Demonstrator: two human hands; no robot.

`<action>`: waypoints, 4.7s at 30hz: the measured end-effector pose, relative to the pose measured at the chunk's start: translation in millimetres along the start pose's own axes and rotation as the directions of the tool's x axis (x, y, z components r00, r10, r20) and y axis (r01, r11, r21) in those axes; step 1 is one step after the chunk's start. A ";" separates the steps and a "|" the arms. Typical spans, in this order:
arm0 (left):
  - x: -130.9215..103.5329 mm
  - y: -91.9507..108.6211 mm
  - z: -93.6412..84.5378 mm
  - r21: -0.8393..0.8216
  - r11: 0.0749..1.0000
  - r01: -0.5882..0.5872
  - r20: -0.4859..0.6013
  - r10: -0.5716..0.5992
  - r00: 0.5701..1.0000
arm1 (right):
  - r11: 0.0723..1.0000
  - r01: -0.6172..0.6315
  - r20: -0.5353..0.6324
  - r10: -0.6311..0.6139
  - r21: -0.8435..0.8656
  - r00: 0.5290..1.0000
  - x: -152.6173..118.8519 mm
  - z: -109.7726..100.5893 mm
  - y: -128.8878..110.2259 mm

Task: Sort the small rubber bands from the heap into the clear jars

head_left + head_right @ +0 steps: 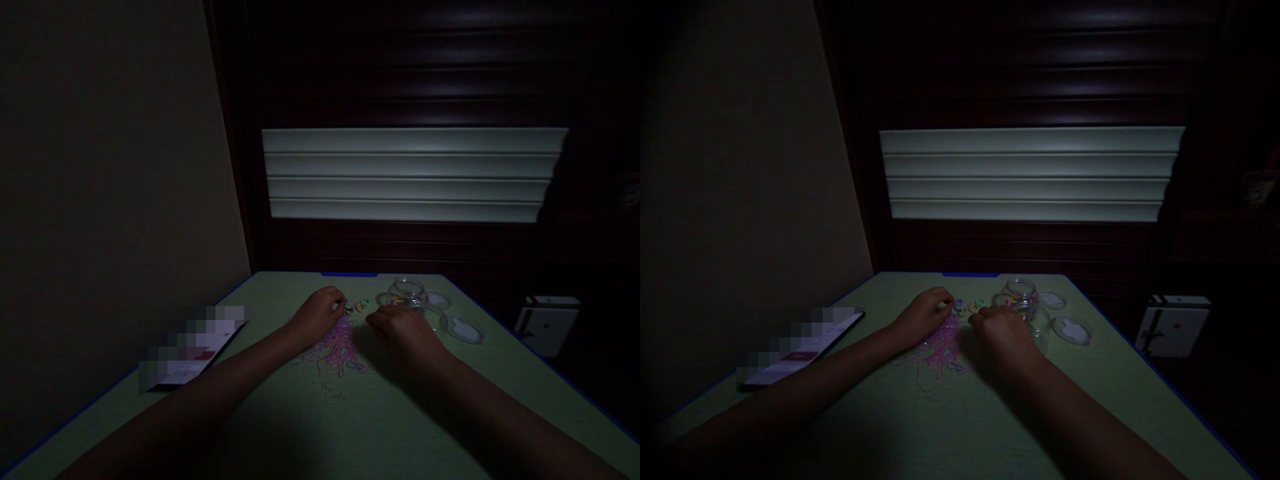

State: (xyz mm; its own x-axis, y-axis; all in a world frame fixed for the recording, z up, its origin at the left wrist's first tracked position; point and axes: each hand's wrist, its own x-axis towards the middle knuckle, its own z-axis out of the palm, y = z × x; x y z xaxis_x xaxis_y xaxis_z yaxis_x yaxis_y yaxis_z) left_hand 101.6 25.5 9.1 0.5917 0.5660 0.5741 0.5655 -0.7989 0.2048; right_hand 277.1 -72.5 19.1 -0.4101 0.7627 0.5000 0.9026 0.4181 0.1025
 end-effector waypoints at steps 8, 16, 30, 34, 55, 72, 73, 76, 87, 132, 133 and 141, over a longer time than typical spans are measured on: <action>-1.5 20.7 3.7 -0.304 0.950 0.072 -0.116 -0.111 0.987 | 0.998 -0.060 -0.033 0.060 -0.012 0.998 0.9 -0.1 0.0; -15.7 47.9 26.3 -0.610 0.772 0.180 -0.177 -0.354 0.918 | 0.965 -0.223 -0.140 0.242 0.136 0.960 0.8 -4.1 -3.0; -15.5 51.2 26.1 -0.580 0.802 0.140 -0.226 -0.324 0.919 | 0.979 -0.134 -0.110 0.151 0.152 0.982 1.2 -4.1 -3.4; -16.0 53.8 23.6 -0.555 0.822 0.126 -0.226 -0.294 0.929 | 0.985 -0.119 -0.100 0.132 0.128 0.986 1.5 -1.3 0.3; -17.6 57.3 23.0 -0.533 0.837 0.123 -0.203 -0.268 0.942 | 0.983 -0.180 -0.374 0.152 -0.041 0.915 -0.8 -20.3 34.3; -17.9 55.8 24.7 -0.502 0.855 0.133 -0.208 -0.268 0.941 | 0.838 -0.533 -0.306 0.540 0.114 0.784 -7.2 -12.5 89.5; -17.7 55.8 24.4 -0.501 0.855 0.133 -0.208 -0.268 0.941 | 0.831 -0.548 -0.297 0.550 0.097 0.781 -7.1 -12.2 91.8; -17.1 56.4 22.8 -0.503 0.853 0.139 -0.201 -0.271 0.941 | 0.824 -0.558 -0.277 0.560 0.092 0.781 -6.0 -10.2 97.7; -17.1 56.0 23.0 -0.505 0.849 0.155 -0.175 -0.276 0.945 | 0.846 -0.520 -0.212 0.533 0.119 0.819 -5.7 0.2 100.1; 20.6 5.7 28.2 0.107 0.988 0.109 0.137 -0.124 0.983 | 0.976 0.192 -0.024 -0.195 -0.104 0.980 1.2 1.7 -1.3; 20.1 4.0 30.0 0.116 0.986 0.119 0.134 -0.135 0.982 | 0.976 0.190 -0.026 -0.193 -0.104 0.981 1.0 1.4 -1.4; 14.0 1.0 36.8 0.167 0.969 0.182 0.121 -0.204 0.971 | 0.980 0.196 -0.044 -0.198 -0.041 0.979 0.8 -1.4 -3.8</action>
State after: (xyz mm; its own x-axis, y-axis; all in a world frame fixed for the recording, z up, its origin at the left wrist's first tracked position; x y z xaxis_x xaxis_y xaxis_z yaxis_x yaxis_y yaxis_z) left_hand 131.6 40.1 -11.8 0.5292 0.7374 0.4198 0.7520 -0.6368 0.1706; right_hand 273.5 -74.2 20.3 -0.5746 0.6423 0.5072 0.8091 0.5390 0.2342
